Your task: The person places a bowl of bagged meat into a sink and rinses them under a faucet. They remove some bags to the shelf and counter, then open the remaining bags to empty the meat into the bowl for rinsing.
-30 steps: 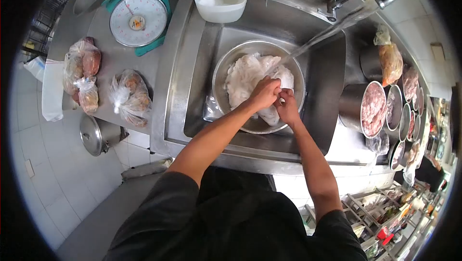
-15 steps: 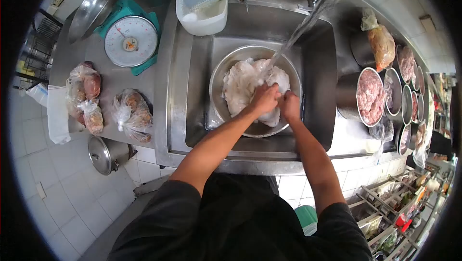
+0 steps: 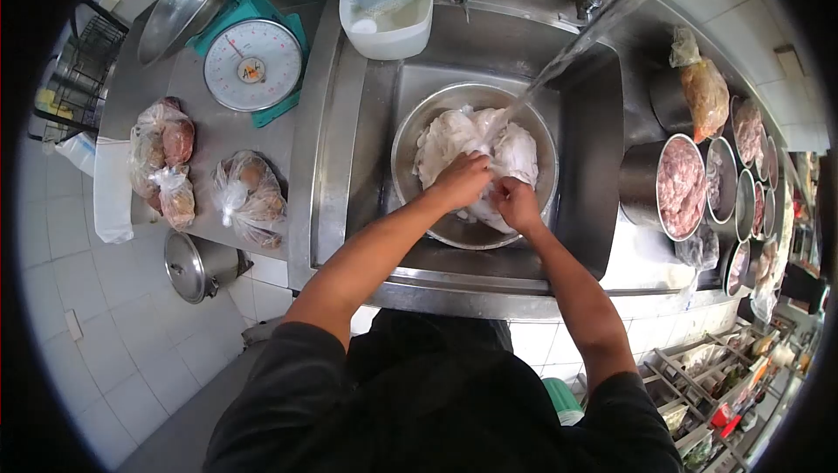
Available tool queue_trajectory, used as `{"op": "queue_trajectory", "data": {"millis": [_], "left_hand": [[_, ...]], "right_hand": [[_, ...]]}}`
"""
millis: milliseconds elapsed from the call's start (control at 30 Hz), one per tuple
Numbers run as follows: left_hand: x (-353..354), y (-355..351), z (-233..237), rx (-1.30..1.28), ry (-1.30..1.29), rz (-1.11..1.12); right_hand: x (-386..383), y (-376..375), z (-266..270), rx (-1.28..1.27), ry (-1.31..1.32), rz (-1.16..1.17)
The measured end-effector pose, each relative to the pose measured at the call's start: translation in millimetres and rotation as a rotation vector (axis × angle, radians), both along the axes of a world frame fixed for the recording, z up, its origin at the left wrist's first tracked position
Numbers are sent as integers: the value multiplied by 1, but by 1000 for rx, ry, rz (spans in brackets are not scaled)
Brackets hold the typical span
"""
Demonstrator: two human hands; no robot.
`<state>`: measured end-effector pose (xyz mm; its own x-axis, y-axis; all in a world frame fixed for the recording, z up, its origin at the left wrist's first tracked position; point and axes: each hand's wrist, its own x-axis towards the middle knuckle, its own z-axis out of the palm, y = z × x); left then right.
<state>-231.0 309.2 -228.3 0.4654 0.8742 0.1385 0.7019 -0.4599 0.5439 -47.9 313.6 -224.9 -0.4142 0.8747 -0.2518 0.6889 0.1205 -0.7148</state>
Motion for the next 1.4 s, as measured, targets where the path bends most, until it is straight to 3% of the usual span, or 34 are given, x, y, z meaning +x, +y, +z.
{"op": "queue_trajectory", "data": {"millis": [100, 133, 167, 300, 500, 600, 700, 867, 933, 1067, 1267, 1400], "left_hand": [[9, -2, 12, 70, 137, -14], [13, -4, 17, 88, 147, -14], [14, -4, 24, 60, -2, 45], [26, 0, 15, -39, -44, 122], [42, 4, -1, -106, 25, 186], [48, 8, -3, -131, 7, 187], [47, 7, -11, -117, 9, 192], [40, 0, -11, -147, -83, 236], [42, 0, -9, -134, -52, 241], [38, -2, 0, -202, 48, 184], [31, -8, 21, -76, 276, 39], [37, -1, 9, -27, 207, 109]], "right_hand": [[11, 3, -15, -147, 85, -44], [12, 3, -12, -64, 78, -8], [13, 6, -8, 21, 71, 28], [16, 15, -17, 238, 73, 142], [18, 15, -40, 261, 177, 99], [13, 12, -14, 141, 83, 15], [30, 23, -35, 30, -46, -9], [26, 10, -16, 21, 149, -5], [24, 9, -22, 145, 94, 81], [17, 12, -26, 146, 120, 113], [8, 7, -8, 191, 114, 150], [7, 1, -8, 220, 110, 83]]}}
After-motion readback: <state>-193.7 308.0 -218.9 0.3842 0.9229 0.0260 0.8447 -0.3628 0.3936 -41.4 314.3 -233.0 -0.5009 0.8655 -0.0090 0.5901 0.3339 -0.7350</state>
